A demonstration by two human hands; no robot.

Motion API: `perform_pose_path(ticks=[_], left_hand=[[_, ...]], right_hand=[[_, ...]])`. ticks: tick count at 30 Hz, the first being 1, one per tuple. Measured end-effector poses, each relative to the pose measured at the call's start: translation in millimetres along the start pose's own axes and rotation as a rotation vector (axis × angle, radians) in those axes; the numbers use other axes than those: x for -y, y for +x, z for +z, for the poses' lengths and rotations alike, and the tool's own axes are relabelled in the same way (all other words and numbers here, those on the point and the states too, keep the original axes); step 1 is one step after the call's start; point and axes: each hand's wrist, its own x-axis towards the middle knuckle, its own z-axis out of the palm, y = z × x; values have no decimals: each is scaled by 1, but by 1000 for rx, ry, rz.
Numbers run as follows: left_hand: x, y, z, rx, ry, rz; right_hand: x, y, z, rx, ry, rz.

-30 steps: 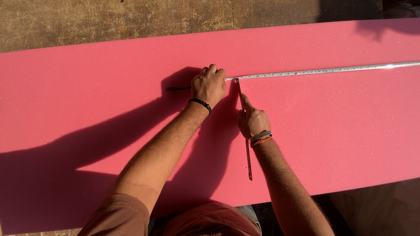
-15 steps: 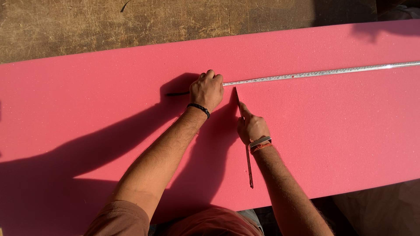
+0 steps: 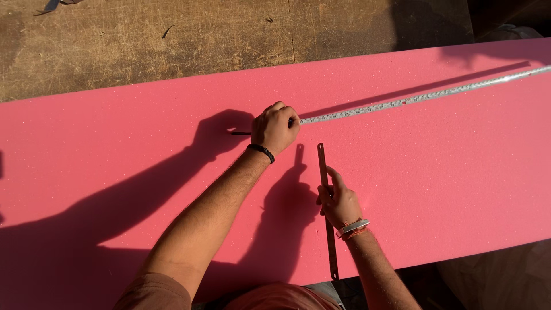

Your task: The person carries large pink foam sheets to a work table, measures them with a tape measure, marks cut lines with a pen, and saws along a wooden straightedge to cut the sheets into pieces. The person then stacks the cut foam pieces on a plastic-covered pile and begins measuring another sheet.

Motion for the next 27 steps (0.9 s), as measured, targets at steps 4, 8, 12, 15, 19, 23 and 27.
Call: perform_pose_path(ticks=[4,8,12,15,19,23,27], left_hand=[[-11,-6,-22,88,-146,-156],[32,-46,-60,8,-151,-205],[96,-107,-104,-58,-153,-503],[133,-158,-136,-59,-112,-665],[168,-209,-167,-3,71,-684],[193,-203,-178,87,152,-562],[192,-154,-163,260,192,-458]], right_hand=[[-10,9,-10,20,511,68],[-17,37,-7,0,783,132],[-11,56,13,-71,856,56],[8,63,37,-43,860,20],[37,60,69,13,836,-2],[51,59,77,-82,791,104],[34,62,66,-253,772,161]])
